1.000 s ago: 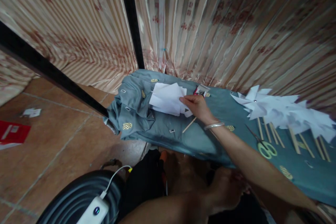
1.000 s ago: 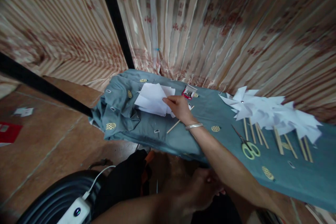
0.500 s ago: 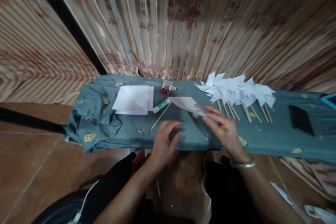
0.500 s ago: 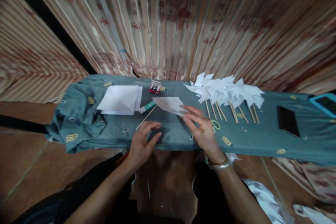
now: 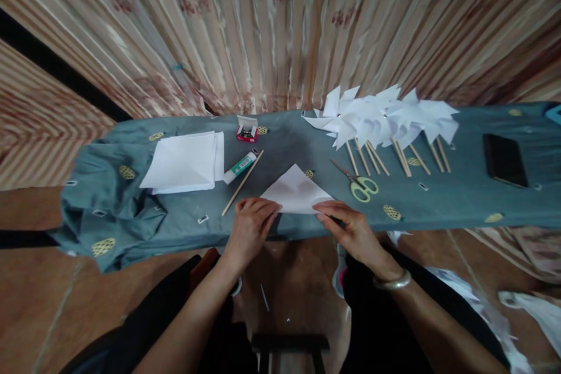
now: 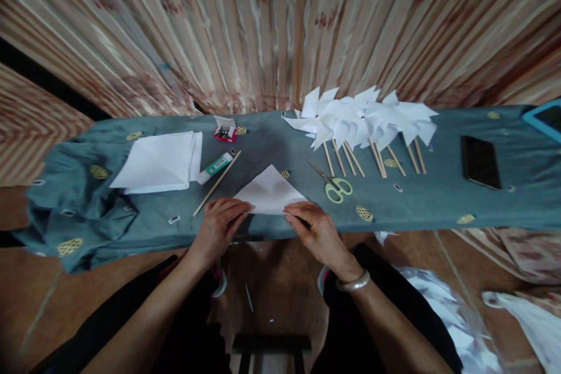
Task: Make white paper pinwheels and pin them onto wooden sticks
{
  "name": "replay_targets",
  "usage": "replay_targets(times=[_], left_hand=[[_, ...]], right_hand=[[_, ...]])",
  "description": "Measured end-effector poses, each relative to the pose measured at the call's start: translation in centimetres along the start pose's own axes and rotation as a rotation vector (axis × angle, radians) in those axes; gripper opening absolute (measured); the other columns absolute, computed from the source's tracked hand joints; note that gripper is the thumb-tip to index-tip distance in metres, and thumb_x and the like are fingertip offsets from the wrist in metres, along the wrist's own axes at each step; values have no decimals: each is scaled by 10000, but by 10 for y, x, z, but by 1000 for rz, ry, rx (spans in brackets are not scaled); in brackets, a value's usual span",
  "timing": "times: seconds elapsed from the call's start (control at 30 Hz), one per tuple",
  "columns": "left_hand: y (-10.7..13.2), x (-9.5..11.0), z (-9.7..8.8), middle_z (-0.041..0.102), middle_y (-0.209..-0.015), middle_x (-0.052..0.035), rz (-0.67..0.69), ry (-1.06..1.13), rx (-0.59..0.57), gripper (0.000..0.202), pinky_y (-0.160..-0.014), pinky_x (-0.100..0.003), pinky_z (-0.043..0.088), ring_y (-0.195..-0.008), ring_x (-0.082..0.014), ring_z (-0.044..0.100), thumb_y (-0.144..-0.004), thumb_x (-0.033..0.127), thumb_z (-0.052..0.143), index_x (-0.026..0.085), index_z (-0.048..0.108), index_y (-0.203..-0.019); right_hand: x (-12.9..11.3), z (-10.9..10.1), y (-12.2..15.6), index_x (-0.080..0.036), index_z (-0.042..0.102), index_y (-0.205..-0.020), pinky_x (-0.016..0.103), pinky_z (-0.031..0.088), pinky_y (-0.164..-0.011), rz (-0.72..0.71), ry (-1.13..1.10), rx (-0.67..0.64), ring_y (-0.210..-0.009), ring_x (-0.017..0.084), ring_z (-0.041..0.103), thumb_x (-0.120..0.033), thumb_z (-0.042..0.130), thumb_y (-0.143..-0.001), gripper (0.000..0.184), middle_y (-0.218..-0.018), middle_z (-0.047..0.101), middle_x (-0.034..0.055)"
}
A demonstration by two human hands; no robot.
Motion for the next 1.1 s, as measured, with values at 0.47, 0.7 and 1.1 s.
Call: replay_targets(times=[0.47, 0.7, 1.1], left_hand=[[9, 44, 20, 492, -1475, -159, 235, -218, 51, 461, -1158, -542, 282, -1454, -282, 316, -960, 177, 441, 139, 420, -1420], [16, 40, 43, 383, -1549, -177, 207, -300, -79, 630, -1155, -606, 264, -1487, -365, 202, -910, 300, 565, 96, 347, -1465], [17, 36, 38, 401, -1537, -184, 208, -333, -55, 612, -1137, -636, 284, -1468, -399, 238, -911, 330, 571, 90, 382, -1442]], right_hand=[[19, 0, -44, -188, 746, -997, 332, 501, -764, 238, 275, 102, -836, 246, 704, -360, 558, -910, 269, -946, 772, 88], [7, -1, -49, -168, 728, -1011, 358, 506, -847, 74, 474, 170, -901, 264, 682, -330, 546, -929, 257, -962, 757, 110], [-11, 8, -50, -128, 669, -1120, 397, 524, -840, -171, 598, 179, -924, 276, 635, -297, 519, -959, 277, -1033, 743, 117]])
Point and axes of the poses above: each hand's wrist, its own y-axis away from the middle knuckle, its own z-axis out of the palm, x = y × z, the point moved 10 cm from there along -y, towards the middle knuckle
